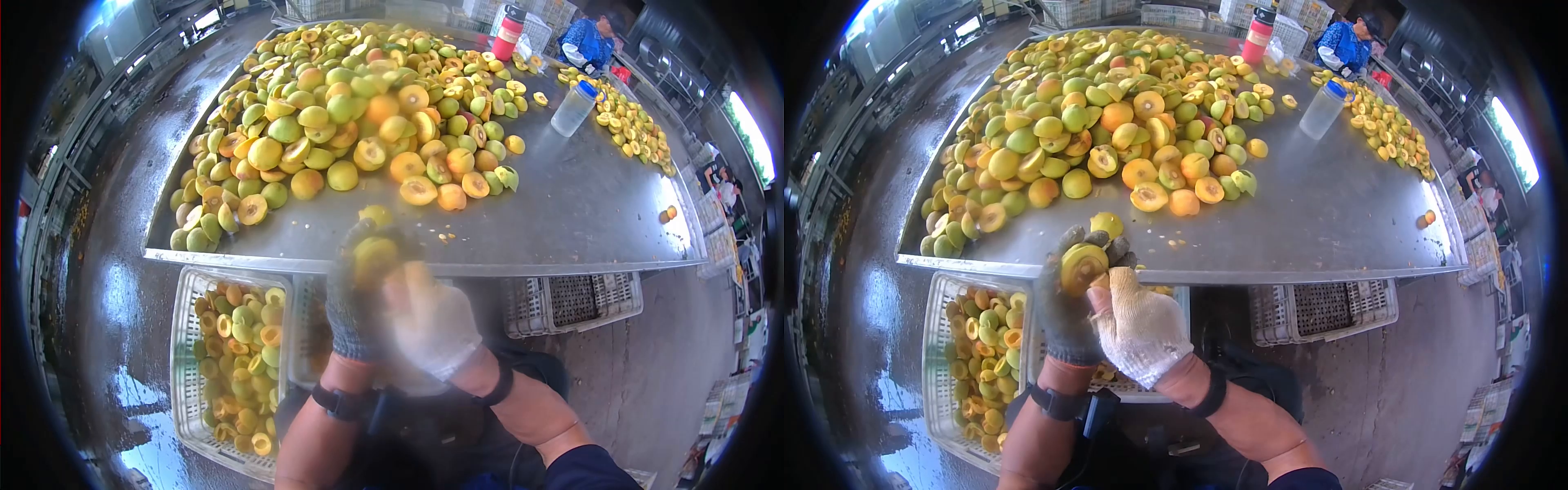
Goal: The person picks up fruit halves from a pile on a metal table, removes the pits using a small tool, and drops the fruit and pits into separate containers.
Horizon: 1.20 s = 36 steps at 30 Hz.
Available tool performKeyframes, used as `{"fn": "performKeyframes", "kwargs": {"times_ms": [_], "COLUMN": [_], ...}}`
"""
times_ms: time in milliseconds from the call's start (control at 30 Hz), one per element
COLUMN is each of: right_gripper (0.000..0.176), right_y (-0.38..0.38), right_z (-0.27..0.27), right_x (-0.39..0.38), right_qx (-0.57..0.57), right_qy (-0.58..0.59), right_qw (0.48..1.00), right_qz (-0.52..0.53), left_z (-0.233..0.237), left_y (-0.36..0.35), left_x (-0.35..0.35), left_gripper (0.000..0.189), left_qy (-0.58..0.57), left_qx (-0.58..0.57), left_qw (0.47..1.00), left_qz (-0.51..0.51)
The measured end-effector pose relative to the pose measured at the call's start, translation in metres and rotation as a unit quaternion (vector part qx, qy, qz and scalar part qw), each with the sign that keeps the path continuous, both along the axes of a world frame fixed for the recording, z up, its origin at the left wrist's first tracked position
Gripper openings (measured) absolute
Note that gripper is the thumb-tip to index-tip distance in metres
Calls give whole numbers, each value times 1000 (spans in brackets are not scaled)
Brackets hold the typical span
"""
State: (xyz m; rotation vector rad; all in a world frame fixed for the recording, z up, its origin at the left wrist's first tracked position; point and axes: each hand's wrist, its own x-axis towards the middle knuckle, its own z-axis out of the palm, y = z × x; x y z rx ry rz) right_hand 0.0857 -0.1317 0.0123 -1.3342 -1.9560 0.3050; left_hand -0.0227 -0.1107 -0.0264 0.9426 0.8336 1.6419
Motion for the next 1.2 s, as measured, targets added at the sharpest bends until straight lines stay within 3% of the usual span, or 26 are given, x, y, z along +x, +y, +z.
{"fn": "performKeyframes", "kwargs": {"times_ms": [233,433,500,567,600,667,767,933,1067,1133,1200], "right_gripper": [17,18,17,17,19,23,22,18,15,16,18], "right_y": [1,3,1,-5,-4,-3,1,0,-1,1,4], "right_z": [-1,13,10,-5,-5,-6,-5,-6,-8,0,3], "right_x": [-5,1,2,-1,-3,-5,-1,-5,-4,2,11], "right_qx": [-33,-55,-47,-2,-9,-23,-39,-73,-90,-54,-34], "right_qy": [-21,-85,-63,4,22,57,29,34,-22,-104,-172], "right_qw": [999,992,994,998,998,997,998,995,993,987,973], "right_qz": [22,69,71,58,53,42,45,59,78,113,149], "left_z": [0,-14,-10,-6,-4,-2,0,-6,-6,-5,-9], "left_y": [-4,-6,-9,-10,-10,-11,-8,-12,-16,-14,-9], "left_x": [-1,-11,-6,-3,-3,1,7,-6,-10,-14,-29], "left_gripper": [46,43,43,43,43,44,45,45,42,36,29], "left_qy": [-180,-58,61,53,-16,-35,19,-171,-103,-68,264], "left_qx": [-66,-85,-48,-40,-54,-55,-36,-74,-50,-63,44], "left_qw": [981,995,995,995,996,995,995,982,993,995,961], "left_qz": [-24,7,58,73,64,74,90,-20,1,30,69]}}
